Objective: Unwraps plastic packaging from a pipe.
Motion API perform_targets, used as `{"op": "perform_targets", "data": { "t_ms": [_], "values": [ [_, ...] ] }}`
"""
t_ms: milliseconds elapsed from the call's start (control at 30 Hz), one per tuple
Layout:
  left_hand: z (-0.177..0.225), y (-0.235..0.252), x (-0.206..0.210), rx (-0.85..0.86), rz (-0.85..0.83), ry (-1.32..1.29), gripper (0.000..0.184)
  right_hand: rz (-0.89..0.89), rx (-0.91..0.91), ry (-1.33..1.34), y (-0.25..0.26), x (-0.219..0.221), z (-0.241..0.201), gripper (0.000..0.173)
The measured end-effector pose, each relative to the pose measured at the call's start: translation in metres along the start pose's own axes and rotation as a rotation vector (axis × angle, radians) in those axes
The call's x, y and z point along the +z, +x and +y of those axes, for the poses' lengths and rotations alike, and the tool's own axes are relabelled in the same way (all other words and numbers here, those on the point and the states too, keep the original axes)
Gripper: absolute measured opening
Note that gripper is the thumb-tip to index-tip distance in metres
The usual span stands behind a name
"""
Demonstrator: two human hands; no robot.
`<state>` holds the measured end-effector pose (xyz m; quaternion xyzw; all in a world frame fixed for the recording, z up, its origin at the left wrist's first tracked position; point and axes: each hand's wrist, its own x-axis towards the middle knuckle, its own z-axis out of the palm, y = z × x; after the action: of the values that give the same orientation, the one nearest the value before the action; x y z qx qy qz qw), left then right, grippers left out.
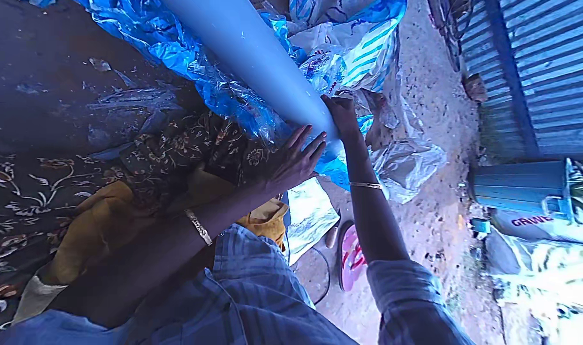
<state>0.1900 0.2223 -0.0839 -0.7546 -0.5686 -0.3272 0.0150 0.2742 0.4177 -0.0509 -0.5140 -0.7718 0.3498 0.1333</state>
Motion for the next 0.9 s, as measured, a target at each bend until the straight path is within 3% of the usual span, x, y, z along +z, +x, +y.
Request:
{"op": "perform_targets", "data": {
  "t_ms": [100,133,167,233,333,600,767,833,900],
  "values": [
    [0.014,0.024,0.039,0.063,0.033,0.13,0.042,-0.011,-0.018,-0.071,-0.027,-0.008,-0.031,0.038],
    [0.019,0.028,0.051,0.059,0.075,0.196,0.035,-0.152,0.157,-0.179,-0.045,-0.021,-0.069,0.036],
    [0.02,0.03,0.057,0.062,0.085,0.249,0.03,-0.156,0.16,-0.199,-0.052,-0.022,-0.076,0.037],
    [0.016,0.029,0.057,0.07,0.068,0.262,0.028,0.033,-0.106,-0.086,-0.02,-0.002,-0.016,0.04],
    [0.019,0.028,0.048,0.011,0.044,0.094,0.025,0.06,-0.153,-0.072,0.011,0.005,0.02,0.043],
    [0.034,0.012,0.014,-0.027,-0.207,-0.035,0.018,0.161,-0.23,-0.168,0.001,0.005,0.013,0.044],
    [0.037,-0.006,0.0,-0.06,-0.195,-0.106,0.014,0.127,-0.236,-0.131,0.004,0.008,0.011,0.044],
    [0.035,-0.011,-0.001,-0.058,-0.134,-0.143,0.016,0.126,-0.169,-0.136,-0.003,0.006,0.005,0.043],
    [0.032,-0.017,-0.003,-0.048,-0.125,-0.202,0.024,-0.003,0.007,-0.201,-0.016,-0.005,-0.014,0.039]
  ]
}}
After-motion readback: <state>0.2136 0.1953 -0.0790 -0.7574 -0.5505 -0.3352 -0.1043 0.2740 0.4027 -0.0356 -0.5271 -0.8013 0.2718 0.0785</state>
